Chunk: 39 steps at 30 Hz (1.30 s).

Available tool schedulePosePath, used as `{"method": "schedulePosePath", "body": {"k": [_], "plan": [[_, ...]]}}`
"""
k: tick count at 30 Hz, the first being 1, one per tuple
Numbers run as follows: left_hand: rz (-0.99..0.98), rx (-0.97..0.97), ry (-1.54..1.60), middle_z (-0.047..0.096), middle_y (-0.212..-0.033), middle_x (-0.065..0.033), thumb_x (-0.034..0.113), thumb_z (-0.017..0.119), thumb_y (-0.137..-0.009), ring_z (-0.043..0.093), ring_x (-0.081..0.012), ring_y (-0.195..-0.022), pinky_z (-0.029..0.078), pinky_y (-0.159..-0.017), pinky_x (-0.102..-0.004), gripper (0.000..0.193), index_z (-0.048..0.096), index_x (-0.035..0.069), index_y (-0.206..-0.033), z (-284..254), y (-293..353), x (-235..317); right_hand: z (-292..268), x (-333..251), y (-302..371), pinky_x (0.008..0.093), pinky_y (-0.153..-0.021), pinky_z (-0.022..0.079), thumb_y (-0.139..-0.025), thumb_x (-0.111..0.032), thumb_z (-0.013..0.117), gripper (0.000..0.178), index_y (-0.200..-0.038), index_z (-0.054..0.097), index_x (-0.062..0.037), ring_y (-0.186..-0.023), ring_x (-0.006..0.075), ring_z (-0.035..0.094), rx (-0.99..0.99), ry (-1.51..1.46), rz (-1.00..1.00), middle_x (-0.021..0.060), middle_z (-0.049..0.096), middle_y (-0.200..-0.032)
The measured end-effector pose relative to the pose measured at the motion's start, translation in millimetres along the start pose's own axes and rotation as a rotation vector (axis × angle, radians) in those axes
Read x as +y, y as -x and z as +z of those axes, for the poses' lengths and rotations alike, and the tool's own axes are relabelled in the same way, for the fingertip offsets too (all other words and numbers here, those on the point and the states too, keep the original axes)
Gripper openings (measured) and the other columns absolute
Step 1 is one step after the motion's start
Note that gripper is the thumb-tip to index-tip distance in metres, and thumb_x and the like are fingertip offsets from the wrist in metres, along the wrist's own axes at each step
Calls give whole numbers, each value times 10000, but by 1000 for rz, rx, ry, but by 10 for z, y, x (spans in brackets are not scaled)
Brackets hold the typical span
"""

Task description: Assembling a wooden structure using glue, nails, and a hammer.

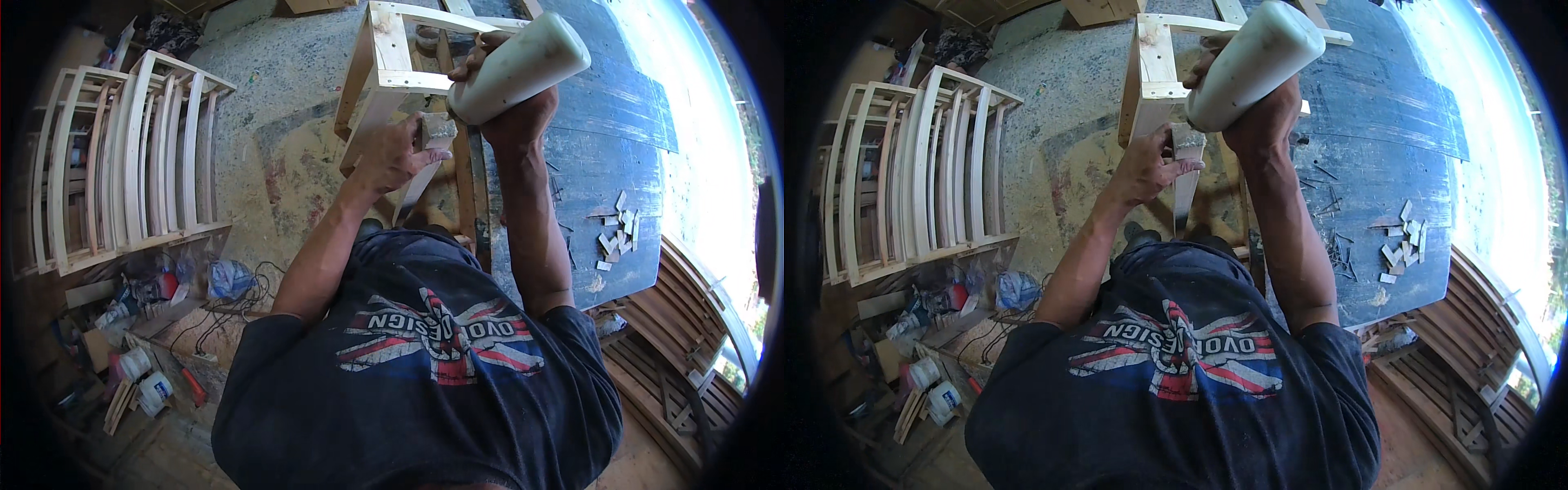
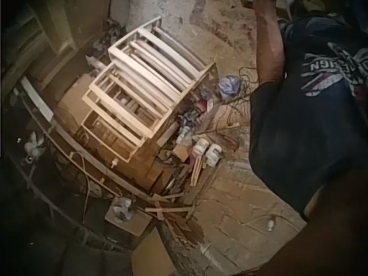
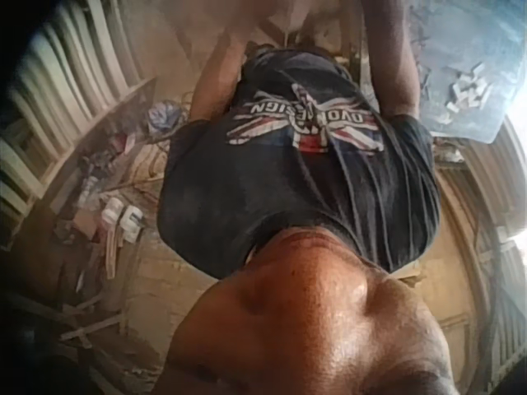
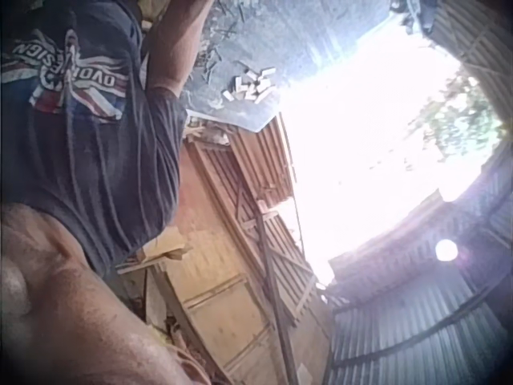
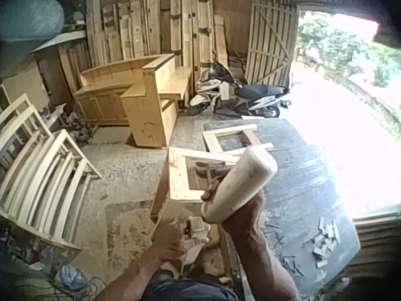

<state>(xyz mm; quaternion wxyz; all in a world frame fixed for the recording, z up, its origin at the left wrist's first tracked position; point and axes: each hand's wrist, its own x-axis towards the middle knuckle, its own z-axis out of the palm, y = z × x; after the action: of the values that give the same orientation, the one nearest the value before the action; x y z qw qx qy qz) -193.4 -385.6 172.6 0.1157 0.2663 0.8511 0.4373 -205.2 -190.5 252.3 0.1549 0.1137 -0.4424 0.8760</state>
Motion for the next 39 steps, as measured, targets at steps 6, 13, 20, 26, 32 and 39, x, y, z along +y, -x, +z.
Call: {"method": "schedulePosePath", "body": {"k": [6,13,20,26,32,39], "plan": [[10,2,-25,754,-1066,-225,363,875,-855,753,-374,-988,570,-848,-438,581,624,34,-1263,19,-42,44,-174,131,21,510,-789,556,-1010,-394,478,456,-1164,592,19,-797,355,657,-118,-263,107,209,631,-879],[53,-6,5,762,-1074,-196,380,870,-858,757,-358,-1025,575,-857,-435,590,626,47,-1280,-29,-37,80,-216,97,27,473,-614,574,-990,-391,445,428,-1086,581,4,-649,370,681,57,-200,38,232,673,-796],[26,10,38,768,-1084,-177,305,856,-887,762,-316,-1029,584,-887,-404,524,630,47,-1283,24,-18,156,-293,-16,148,508,-746,580,-1051,-407,402,452,-1134,602,-10,-767,378,682,170,-237,45,208,672,-875],[-41,40,215,758,-1220,-121,154,796,-951,711,-177,-1092,569,-933,-348,418,638,25,-1316,-38,105,-44,-1257,-353,362,477,-704,622,-1083,-697,183,821,-1220,613,-11,-775,311,727,515,176,356,181,718,-918],[-86,175,372,719,-1318,-92,158,799,-958,673,-180,-1152,536,-1014,-323,422,635,-11,-1308,-142,486,-543,-2878,-1492,997,439,-723,603,-818,-574,810,652,-1188,718,-46,-841,294,752,51,1779,973,150,772,-1023],[-77,153,395,735,-1273,-106,151,830,-918,693,-200,-1138,554,-991,-358,383,661,47,-1244,174,418,-538,-3817,-1481,1012,412,-854,607,-679,-554,959,584,-1112,822,-187,-1064,280,754,-527,2408,1636,42,787,-1185]]}}
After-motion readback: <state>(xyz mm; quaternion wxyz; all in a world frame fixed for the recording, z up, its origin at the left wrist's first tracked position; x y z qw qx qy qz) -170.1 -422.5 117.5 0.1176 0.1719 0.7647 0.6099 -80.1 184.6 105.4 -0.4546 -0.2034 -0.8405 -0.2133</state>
